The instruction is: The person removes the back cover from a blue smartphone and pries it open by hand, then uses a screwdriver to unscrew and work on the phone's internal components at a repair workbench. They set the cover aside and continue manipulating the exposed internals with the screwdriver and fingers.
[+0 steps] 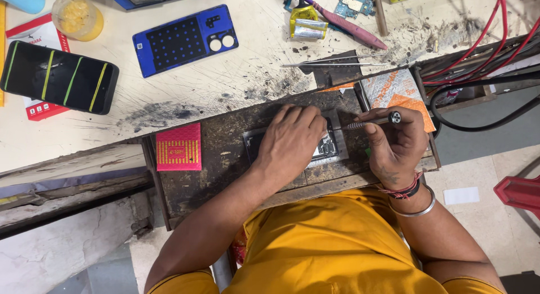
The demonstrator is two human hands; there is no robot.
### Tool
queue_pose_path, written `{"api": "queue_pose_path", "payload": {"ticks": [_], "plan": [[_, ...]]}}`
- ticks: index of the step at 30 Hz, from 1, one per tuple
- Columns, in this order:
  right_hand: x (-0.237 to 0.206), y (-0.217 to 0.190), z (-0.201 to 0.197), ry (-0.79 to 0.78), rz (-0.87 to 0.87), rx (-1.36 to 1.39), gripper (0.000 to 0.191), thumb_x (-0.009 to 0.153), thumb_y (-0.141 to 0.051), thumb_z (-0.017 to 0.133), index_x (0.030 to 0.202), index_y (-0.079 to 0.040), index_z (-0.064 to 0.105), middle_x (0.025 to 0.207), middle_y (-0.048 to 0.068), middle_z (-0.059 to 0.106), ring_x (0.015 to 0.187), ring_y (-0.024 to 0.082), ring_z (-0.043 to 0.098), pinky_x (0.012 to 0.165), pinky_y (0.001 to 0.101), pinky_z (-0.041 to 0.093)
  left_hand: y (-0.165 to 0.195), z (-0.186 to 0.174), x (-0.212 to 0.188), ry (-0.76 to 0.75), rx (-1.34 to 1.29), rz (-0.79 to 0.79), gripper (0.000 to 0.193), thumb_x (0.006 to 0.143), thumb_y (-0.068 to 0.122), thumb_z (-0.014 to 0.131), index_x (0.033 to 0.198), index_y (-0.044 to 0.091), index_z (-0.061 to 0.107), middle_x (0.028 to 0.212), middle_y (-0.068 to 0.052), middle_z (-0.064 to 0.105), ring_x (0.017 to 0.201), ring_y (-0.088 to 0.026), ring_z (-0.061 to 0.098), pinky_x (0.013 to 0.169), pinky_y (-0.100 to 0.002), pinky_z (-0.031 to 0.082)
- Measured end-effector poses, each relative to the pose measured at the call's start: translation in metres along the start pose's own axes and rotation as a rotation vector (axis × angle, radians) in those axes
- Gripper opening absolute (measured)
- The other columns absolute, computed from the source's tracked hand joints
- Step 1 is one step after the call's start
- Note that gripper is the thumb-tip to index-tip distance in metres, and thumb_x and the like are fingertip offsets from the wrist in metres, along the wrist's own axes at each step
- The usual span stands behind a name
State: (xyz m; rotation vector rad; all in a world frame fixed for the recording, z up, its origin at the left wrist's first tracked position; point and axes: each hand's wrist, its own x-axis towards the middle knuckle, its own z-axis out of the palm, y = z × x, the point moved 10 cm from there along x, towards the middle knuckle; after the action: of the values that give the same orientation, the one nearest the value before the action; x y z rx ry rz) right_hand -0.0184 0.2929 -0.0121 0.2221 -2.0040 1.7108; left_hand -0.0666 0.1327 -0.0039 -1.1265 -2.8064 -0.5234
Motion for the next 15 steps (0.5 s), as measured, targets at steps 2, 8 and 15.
{"api": "queue_pose_path", "payload": {"ticks": [2, 8, 15], "plan": [[0.001, -0.003, 0.002, -0.012, -0.016, 0.006, 0.030, 0.110, -0.003, 0.067, 0.128, -0.002, 0.043, 0.106, 0.016, 0.070, 0.099, 0.020, 0.073, 0.090, 0.0271, 0.059, 0.001, 0.003, 0.001, -0.027, 0.035, 0.003, 0.015, 0.097, 0.015, 0.062, 0.100, 0.002, 0.067, 0.101, -0.010, 0.062, 0.095, -0.022, 0.064, 0.102, -0.048, 0.051], [0.003, -0.007, 0.006, -0.039, -0.009, -0.088, 0.029, 0.108, -0.003, 0.068, 0.124, 0.000, 0.044, 0.103, 0.018, 0.071, 0.097, 0.020, 0.073, 0.086, 0.0266, 0.059, 0.004, 0.000, 0.001, -0.004, 0.042, 0.007, 0.011, 0.096, 0.013, 0.060, 0.099, 0.003, 0.062, 0.102, -0.011, 0.058, 0.098, -0.024, 0.062, 0.100, -0.050, 0.052], [0.005, -0.010, 0.012, -0.047, -0.019, -0.064, 0.027, 0.109, -0.005, 0.069, 0.123, 0.001, 0.046, 0.102, 0.017, 0.071, 0.096, 0.019, 0.073, 0.088, 0.0269, 0.060, -0.001, 0.006, -0.001, -0.001, 0.002, -0.023, 0.010, 0.096, 0.015, 0.062, 0.098, 0.005, 0.062, 0.097, -0.010, 0.057, 0.094, -0.022, 0.061, 0.089, -0.046, 0.054]]}}
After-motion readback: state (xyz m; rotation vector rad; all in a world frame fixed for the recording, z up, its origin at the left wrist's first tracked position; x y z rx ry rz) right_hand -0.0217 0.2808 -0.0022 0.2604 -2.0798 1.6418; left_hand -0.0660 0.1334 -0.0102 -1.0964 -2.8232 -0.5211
